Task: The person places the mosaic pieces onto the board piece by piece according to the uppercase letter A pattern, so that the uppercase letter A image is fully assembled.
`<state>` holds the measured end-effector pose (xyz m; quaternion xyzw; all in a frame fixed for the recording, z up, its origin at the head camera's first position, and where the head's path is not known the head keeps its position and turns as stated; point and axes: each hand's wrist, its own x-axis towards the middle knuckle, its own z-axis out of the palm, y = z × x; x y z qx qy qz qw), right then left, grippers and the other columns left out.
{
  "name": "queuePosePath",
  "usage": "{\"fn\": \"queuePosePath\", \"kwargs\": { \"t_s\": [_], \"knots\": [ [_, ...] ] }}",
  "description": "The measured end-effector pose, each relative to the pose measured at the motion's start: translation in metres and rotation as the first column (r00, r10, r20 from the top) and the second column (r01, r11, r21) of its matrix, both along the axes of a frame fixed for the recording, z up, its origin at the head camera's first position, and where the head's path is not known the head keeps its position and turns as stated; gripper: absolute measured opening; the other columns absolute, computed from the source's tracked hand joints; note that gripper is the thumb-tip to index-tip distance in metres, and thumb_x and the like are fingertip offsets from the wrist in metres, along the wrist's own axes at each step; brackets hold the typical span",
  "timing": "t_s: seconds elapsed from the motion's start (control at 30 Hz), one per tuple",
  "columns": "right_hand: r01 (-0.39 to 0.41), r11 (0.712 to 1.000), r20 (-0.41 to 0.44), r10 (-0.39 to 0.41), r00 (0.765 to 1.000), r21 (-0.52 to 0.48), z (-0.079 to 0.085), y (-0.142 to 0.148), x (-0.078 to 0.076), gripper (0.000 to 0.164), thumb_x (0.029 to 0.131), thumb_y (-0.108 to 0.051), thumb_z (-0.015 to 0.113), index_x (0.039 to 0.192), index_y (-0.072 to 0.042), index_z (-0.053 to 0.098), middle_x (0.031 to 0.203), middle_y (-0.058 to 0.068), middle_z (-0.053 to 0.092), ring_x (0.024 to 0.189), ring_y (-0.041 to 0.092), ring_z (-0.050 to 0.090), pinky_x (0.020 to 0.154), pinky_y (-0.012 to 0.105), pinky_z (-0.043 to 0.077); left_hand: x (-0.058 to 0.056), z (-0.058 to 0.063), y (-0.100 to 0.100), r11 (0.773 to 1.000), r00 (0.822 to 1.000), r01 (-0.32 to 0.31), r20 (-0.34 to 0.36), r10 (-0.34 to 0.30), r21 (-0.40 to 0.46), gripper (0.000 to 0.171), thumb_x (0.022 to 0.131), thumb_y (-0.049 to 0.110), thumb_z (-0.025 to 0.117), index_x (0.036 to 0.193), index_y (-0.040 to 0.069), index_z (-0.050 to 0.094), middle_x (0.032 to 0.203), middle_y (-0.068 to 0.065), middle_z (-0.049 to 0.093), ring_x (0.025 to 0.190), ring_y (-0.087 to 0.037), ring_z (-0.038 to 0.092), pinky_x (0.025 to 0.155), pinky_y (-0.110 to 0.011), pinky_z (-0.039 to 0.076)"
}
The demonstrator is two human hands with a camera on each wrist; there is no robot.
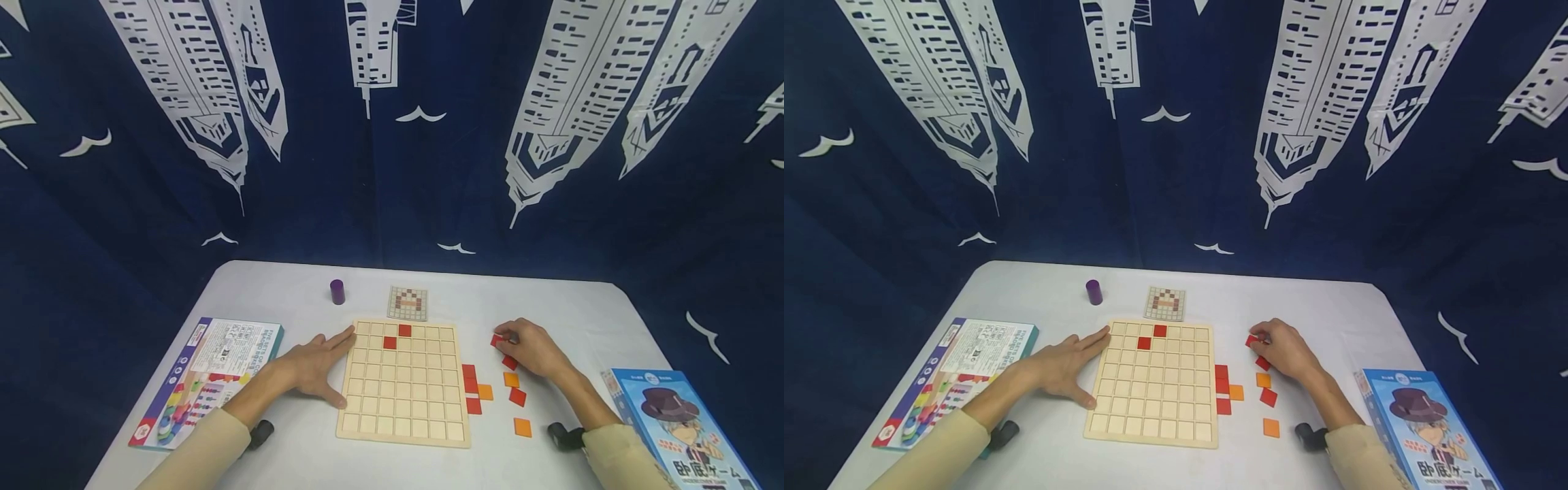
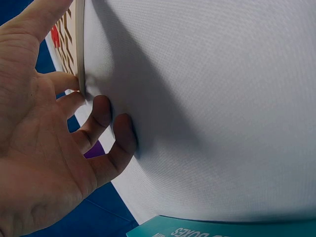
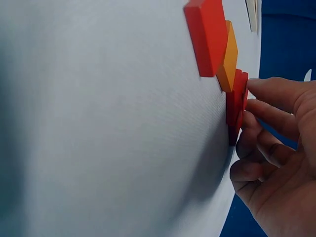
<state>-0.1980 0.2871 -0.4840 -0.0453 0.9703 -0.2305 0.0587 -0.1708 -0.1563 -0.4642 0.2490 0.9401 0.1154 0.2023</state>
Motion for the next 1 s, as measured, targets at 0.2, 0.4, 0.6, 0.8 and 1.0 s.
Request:
{"fn": "queuePosePath", "kwargs": {
  "t_s": [0.2,0.4,0.6,0.8,1.0],
  "knots": [
    [-0.01,1.0,-0.006,0.01,1.0,-0.006,0.001,-0.002,-0.001,0.034,0.087,-0.014,0.079,0.119,-0.006,0.071,0.11,0.013,0.064,0.09,0.023,0.057,0.078,0.037,0.058,0.0,-0.001,0.0,1.0,1.0,0.001,-0.003,-0.001,-0.01,0.127,0.062,0.066,0.085,0.162,0.018,0.022,0.17,0.006,0.008,0.144,-0.052,0.03,0.102,-0.069,0.041],
    [-0.015,1.0,-0.02,0.014,1.0,-0.021,0.002,-0.005,-0.003,0.029,0.086,-0.01,0.078,0.114,-0.01,0.069,0.101,0.007,0.064,0.084,0.021,0.055,0.07,0.03,0.055,-0.001,-0.001,0.0,1.0,1.0,0.001,-0.005,-0.001,-0.009,0.127,0.063,0.067,0.085,0.162,0.018,0.023,0.17,0.007,0.008,0.144,-0.051,0.03,0.102,-0.069,0.041],
    [-0.008,0.997,-0.022,0.007,1.0,-0.077,0.004,-0.01,-0.003,0.024,0.088,-0.008,0.075,0.111,-0.01,0.068,0.095,0.006,0.064,0.076,0.019,0.055,0.061,0.027,0.053,-0.001,-0.001,0.0,1.0,1.0,0.004,-0.004,-0.004,0.001,0.127,0.063,0.066,0.086,0.162,0.018,0.023,0.17,0.006,0.009,0.143,-0.054,0.03,0.101,-0.07,0.041],
    [-0.021,0.986,-0.024,0.017,1.0,-0.164,0.007,-0.016,-0.003,0.02,0.091,-0.01,0.072,0.111,-0.01,0.069,0.093,0.005,0.064,0.067,0.018,0.054,0.055,0.027,0.051,0.0,0.0,0.0,1.0,1.0,0.0,-0.004,0.0,0.004,0.127,0.062,0.065,0.086,0.162,0.018,0.023,0.17,0.005,0.009,0.142,-0.055,0.03,0.101,-0.07,0.041],
    [-0.027,0.98,-0.027,0.022,0.999,-0.199,0.006,-0.025,-0.005,0.019,0.092,-0.012,0.072,0.111,-0.011,0.07,0.091,0.005,0.064,0.066,0.019,0.055,0.053,0.028,0.05,0.001,0.001,0.0,1.0,1.0,0.001,-0.003,0.0,0.008,0.126,0.063,0.064,0.087,0.162,0.017,0.023,0.17,0.005,0.009,0.142,-0.056,0.03,0.101,-0.07,0.041]
  ]
}}
